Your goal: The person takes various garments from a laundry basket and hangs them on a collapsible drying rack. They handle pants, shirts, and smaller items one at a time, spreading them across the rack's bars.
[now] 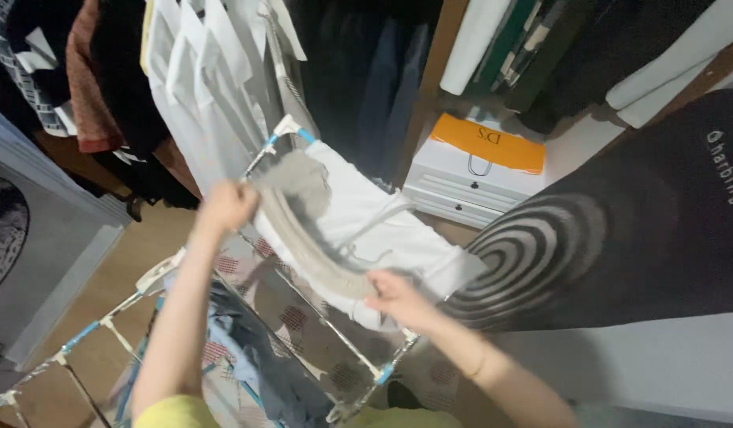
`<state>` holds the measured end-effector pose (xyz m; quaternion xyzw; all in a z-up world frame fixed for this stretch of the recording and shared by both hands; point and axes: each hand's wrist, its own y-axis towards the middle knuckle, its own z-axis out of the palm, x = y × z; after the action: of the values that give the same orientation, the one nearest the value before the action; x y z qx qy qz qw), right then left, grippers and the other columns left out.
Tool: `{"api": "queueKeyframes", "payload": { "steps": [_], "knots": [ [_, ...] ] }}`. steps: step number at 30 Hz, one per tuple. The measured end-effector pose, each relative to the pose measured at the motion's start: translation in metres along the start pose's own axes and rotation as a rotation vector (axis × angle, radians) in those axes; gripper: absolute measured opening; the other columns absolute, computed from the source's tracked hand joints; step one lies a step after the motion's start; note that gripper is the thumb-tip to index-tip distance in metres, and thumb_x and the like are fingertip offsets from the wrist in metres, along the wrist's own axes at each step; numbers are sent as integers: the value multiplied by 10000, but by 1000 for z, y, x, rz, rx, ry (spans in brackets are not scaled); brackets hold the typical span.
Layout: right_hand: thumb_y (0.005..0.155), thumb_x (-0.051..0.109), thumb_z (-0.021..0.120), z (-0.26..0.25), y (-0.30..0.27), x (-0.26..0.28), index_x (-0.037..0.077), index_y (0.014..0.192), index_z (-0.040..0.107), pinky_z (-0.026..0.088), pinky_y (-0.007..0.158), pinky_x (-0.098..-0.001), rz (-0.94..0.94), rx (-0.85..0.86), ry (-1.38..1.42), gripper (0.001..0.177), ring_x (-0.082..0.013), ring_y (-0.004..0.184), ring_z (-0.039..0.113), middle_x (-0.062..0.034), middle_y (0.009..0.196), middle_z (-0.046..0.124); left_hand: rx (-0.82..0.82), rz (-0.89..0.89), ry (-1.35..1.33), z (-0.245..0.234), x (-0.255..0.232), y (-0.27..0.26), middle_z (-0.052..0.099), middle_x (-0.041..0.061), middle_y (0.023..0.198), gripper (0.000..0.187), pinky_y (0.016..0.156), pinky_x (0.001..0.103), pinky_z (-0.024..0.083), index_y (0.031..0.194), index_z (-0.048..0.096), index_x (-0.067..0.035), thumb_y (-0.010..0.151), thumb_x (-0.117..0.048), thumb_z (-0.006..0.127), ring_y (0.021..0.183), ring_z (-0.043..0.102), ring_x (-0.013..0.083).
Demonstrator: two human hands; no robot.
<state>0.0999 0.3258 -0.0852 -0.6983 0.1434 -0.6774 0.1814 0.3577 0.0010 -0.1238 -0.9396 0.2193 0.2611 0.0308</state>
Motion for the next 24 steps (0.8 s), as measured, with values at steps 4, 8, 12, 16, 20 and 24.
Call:
{"api": "queueKeyframes", "payload": {
  "steps": [4, 8, 12, 16, 20, 24],
  "knots": [
    [912, 112, 653, 27, 51, -98, 44, 1361, 581, 513, 1015, -324, -69, -3, -178, 460, -178, 1243, 662, -54, 1339, 688, 21, 235, -36, 76, 24, -31, 704, 277, 929, 408, 852, 516, 554, 969, 764, -40, 839, -335, 515, 886, 694, 450],
    [978, 170, 652, 35, 63, -160, 40, 1378, 567, 532, 975, -322, 110, -41, -505, 429, -222, 1145, 672, -110, 1282, 693, 190, 256, 120, 115, 16, -39, 719, 265, 989, 419, 909, 519, 532, 995, 743, -42, 821, -355, 526, 975, 684, 438],
    [936, 93, 584, 36, 82, -200, 71, 1404, 558, 498, 978, -325, 95, -77, -206, 469, -189, 1127, 659, -78, 1269, 703, 276, 266, 303, 131, 18, -41, 739, 237, 980, 433, 1038, 541, 442, 1009, 739, -57, 861, -381, 493, 1007, 690, 405],
    [910, 59, 566, 31, 120, -247, 44, 1380, 571, 468, 1000, -299, 156, -6, -96, 471, -151, 1146, 635, -53, 1288, 692, 412, 187, 416, 148, 30, -30, 745, 212, 1069, 494, 1106, 515, 422, 1073, 760, -67, 903, -434, 476, 1076, 694, 368],
    [943, 117, 585, 48, 159, -282, -51, 1172, 654, 478, 847, -376, 317, 9, -57, 293, -219, 948, 587, -142, 1065, 649, 587, -150, 504, 170, 38, -20, 680, 158, 1321, 572, 1053, 473, 487, 1281, 714, -85, 896, -470, 535, 1219, 666, 324],
    [1038, 378, 509, 77, 137, -236, 45, 1167, 601, 542, 865, -384, 465, 93, -252, 368, -216, 943, 610, -82, 1089, 577, 682, -330, 706, 174, 10, -19, 567, 54, 1500, 609, 1079, 577, 433, 1451, 585, -175, 925, -479, 536, 1341, 590, 275]
  ]
}}
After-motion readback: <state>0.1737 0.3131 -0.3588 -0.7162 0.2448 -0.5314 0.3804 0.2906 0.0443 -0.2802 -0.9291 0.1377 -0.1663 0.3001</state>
